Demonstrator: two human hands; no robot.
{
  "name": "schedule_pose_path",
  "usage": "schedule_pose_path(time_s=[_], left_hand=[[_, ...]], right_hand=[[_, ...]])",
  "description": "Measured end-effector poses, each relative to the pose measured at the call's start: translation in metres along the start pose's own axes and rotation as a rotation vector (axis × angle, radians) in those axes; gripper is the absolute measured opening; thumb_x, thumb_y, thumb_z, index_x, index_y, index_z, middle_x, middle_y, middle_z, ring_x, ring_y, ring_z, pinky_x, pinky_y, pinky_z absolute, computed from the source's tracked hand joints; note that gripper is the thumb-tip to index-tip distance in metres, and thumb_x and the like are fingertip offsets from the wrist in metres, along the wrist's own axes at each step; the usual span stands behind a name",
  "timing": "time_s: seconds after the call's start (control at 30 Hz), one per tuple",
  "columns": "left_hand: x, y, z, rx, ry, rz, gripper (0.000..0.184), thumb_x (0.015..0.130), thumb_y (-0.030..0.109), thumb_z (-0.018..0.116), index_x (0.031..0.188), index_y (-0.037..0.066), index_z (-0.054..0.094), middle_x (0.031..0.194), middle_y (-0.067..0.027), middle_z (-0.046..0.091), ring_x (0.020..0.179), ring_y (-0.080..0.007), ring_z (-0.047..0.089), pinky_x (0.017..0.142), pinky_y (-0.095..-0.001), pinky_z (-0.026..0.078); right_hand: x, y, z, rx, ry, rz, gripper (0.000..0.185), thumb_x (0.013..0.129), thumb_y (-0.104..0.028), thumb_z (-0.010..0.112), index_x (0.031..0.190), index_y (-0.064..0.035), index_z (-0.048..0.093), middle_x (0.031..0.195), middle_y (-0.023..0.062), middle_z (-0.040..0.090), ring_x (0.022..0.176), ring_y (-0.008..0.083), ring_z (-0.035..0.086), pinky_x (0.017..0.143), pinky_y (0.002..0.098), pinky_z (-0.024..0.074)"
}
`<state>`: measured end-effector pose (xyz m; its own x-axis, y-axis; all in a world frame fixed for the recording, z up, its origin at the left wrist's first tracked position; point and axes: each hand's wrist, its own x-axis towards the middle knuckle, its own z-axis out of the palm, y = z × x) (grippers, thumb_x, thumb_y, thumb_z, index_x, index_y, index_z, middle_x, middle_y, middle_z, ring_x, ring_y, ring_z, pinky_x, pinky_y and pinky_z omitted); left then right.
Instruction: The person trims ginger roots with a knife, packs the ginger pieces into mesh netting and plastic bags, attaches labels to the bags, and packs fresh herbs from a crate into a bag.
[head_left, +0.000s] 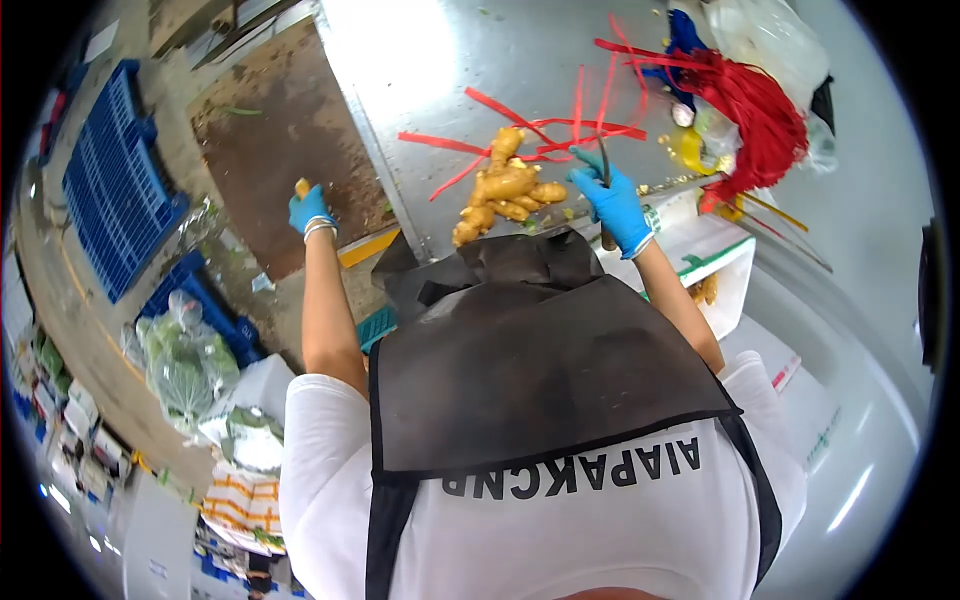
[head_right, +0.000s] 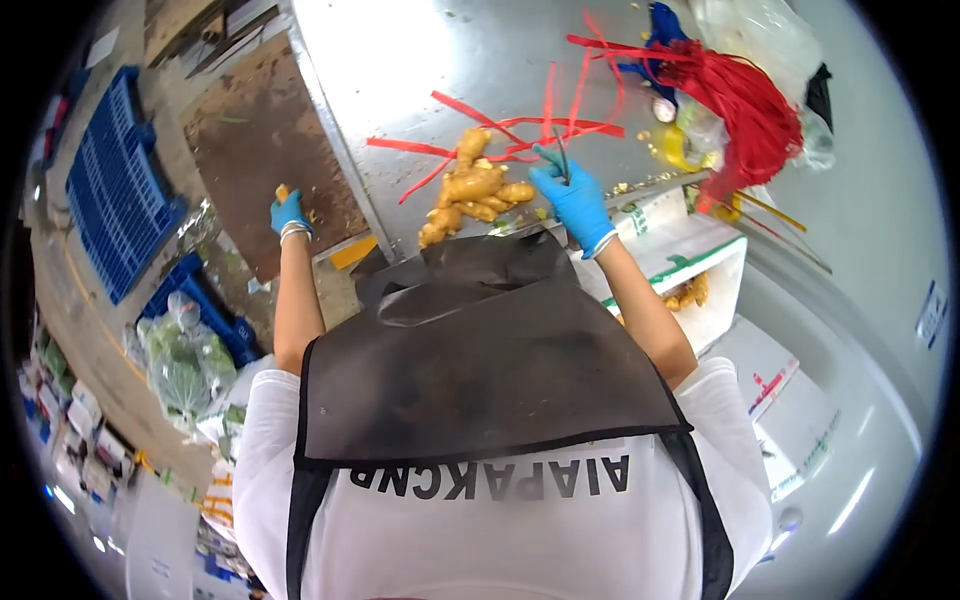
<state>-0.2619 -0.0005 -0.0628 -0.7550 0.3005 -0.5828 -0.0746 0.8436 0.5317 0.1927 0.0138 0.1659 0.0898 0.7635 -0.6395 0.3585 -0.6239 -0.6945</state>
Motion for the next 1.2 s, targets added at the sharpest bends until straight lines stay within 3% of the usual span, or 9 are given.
schedule_pose_path(time_s=[0.13,0.33,0.47,0.57,0.6,0.67,0.8,1.03,1.2], left_hand=[[0.025,-0.032,0.019,0.542,0.34,0.09,0.051,0.074,0.027,0.077,0.115,0.0,0.062,0.097,-0.0198,0.067,0.08,-0.0287,0.067,0.07,-0.0414,0.057],[0.036,-0.045,0.011,-0.23,-0.08,-0.209,0.042,0.082,0.018,0.07,0.115,-0.004,0.06,0.101,-0.0188,0.067,0.09,-0.0282,0.065,0.077,-0.0403,0.054],[0.014,-0.019,-0.009,-0.152,0.03,0.142,0.038,0.081,0.009,0.067,0.112,-0.011,0.058,0.105,-0.0204,0.066,0.086,-0.0276,0.063,0.076,-0.0367,0.051],[-0.065,0.022,-0.016,-0.166,-0.22,0.733,0.009,0.08,0.002,0.06,0.085,-0.004,0.064,0.076,-0.0095,0.064,0.069,-0.0176,0.057,0.066,-0.0335,0.048],[-0.129,0.057,-0.024,-0.049,-0.215,1.032,0.013,0.08,0.004,0.061,0.092,0.0,0.065,0.082,-0.0111,0.065,0.074,-0.0211,0.06,0.071,-0.035,0.049],[-0.18,0.05,-0.014,0.188,-0.507,0.924,0.025,0.085,0.018,0.063,0.106,0.004,0.065,0.103,-0.0135,0.066,0.092,-0.029,0.063,0.086,-0.0385,0.048],[-0.22,0.02,0.042,0.289,-0.893,0.605,0.051,0.079,0.039,0.074,0.108,-0.003,0.063,0.096,-0.018,0.067,0.088,-0.0256,0.065,0.081,-0.0362,0.051],[-0.238,0.031,0.048,0.106,-1.297,0.374,0.047,0.079,0.028,0.077,0.112,-0.003,0.062,0.093,-0.008,0.069,0.08,-0.0148,0.065,0.072,-0.0291,0.053],[-0.263,0.08,0.014,0.136,-1.531,0.064,0.049,0.084,0.015,0.071,0.128,0.002,0.053,0.105,-0.0056,0.063,0.086,-0.0108,0.06,0.074,-0.0248,0.051]], right_hand=[[-0.015,0.0,-0.001,-0.139,0.025,0.03,0.045,0.087,-0.026,0.068,0.128,-0.0106,0.058,0.088,0.0002,0.06,0.067,0.0064,0.052,0.061,0.024,0.0477],[-0.008,0.013,-0.009,-0.281,0.051,-0.048,0.046,0.088,-0.029,0.064,0.13,-0.0106,0.057,0.091,0.0044,0.063,0.078,0.0111,0.059,0.073,0.0281,0.05],[0.008,0.037,-0.021,-0.235,0.05,0.04,0.048,0.088,-0.029,0.064,0.129,-0.0061,0.056,0.096,0.0081,0.065,0.081,0.0152,0.061,0.076,0.0312,0.0504],[0.008,0.04,-0.012,-0.271,-0.122,-0.034,0.051,0.086,-0.034,0.068,0.126,-0.0035,0.058,0.109,0.0122,0.067,0.093,0.0198,0.064,0.083,0.0326,0.0504],[0.02,0.062,-0.008,-0.382,-0.145,-0.106,0.055,0.084,-0.037,0.069,0.126,-0.0021,0.058,0.115,0.0143,0.066,0.102,0.0211,0.063,0.088,0.0331,0.0494],[0.017,0.054,0.003,-0.41,-0.196,-0.205,0.058,0.081,-0.041,0.07,0.125,-0.0056,0.059,0.113,0.0173,0.066,0.102,0.0296,0.064,0.089,0.0392,0.0485],[0.035,0.069,0.012,-0.5,-0.183,-0.219,0.058,0.077,-0.046,0.072,0.115,-0.0035,0.063,0.107,0.0206,0.066,0.098,0.0362,0.063,0.085,0.0415,0.049],[0.021,0.072,0.008,-0.052,-0.234,-0.177,0.043,0.079,-0.033,0.077,0.103,-0.0001,0.064,0.087,0.0067,0.067,0.079,0.0108,0.059,0.073,0.0293,0.0503],[-0.001,0.058,0.004,-0.03,-0.217,-0.223,0.043,0.079,-0.032,0.077,0.104,-0.0002,0.064,0.089,0.0066,0.066,0.08,0.0115,0.059,0.074,0.0302,0.0502]])
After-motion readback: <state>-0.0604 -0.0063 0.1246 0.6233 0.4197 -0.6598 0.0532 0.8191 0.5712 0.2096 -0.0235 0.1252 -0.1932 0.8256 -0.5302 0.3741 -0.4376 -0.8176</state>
